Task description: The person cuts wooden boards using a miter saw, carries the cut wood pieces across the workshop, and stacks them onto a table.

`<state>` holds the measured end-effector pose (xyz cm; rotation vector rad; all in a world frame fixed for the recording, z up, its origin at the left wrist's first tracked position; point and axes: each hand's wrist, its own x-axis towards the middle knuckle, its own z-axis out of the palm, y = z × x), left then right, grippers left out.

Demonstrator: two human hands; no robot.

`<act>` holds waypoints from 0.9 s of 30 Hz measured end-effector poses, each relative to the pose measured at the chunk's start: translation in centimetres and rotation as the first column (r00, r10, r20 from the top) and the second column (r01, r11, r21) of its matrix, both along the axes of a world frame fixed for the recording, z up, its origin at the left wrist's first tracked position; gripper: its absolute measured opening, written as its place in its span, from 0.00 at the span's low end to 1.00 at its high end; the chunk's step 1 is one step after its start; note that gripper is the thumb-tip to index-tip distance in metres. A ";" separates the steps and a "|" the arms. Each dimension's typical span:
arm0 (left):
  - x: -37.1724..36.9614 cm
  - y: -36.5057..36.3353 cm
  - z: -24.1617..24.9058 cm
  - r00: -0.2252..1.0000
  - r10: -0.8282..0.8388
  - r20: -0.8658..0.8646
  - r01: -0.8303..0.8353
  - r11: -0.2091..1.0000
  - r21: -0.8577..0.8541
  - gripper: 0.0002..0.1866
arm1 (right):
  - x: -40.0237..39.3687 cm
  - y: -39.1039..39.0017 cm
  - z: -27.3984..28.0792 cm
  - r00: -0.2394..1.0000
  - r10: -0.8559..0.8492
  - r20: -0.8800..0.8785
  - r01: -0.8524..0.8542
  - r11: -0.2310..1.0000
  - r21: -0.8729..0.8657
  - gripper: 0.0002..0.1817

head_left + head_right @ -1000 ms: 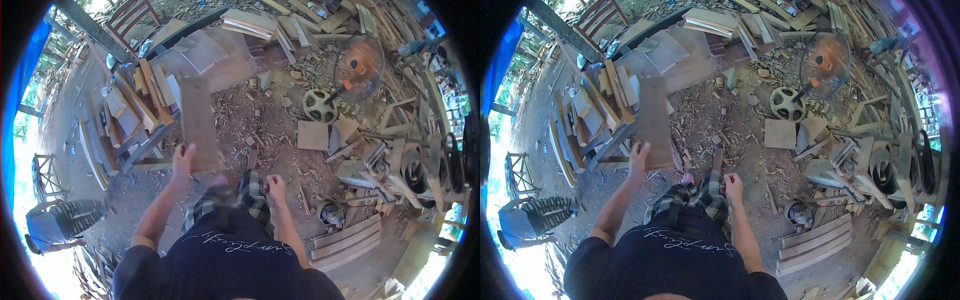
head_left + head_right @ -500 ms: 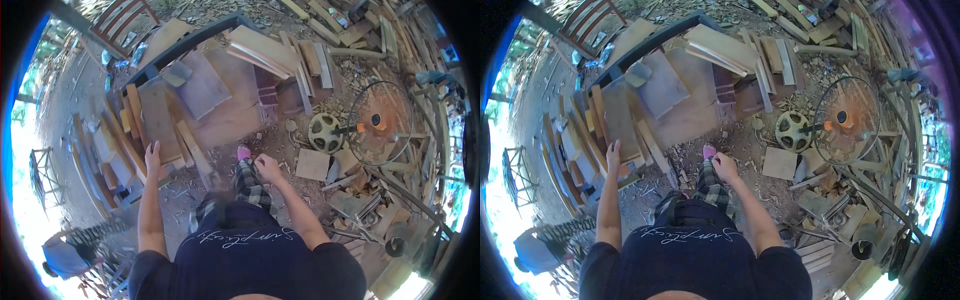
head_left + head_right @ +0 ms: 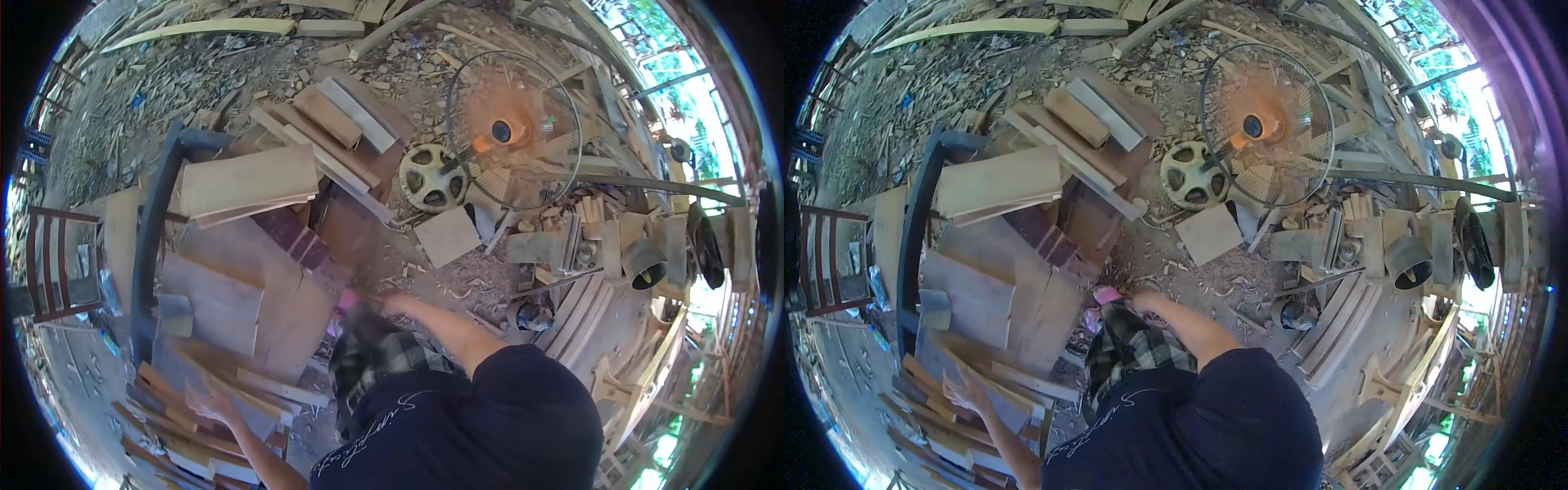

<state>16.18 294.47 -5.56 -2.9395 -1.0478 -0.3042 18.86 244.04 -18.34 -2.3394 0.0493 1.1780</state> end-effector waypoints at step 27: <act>17.3 -3.3 -5.2 0.989 0.140 -0.053 -0.135 0.986 0.094 0.23 | 2.0 -8.1 -21.6 0.995 0.002 -0.097 -0.002 1.000 -0.002 0.19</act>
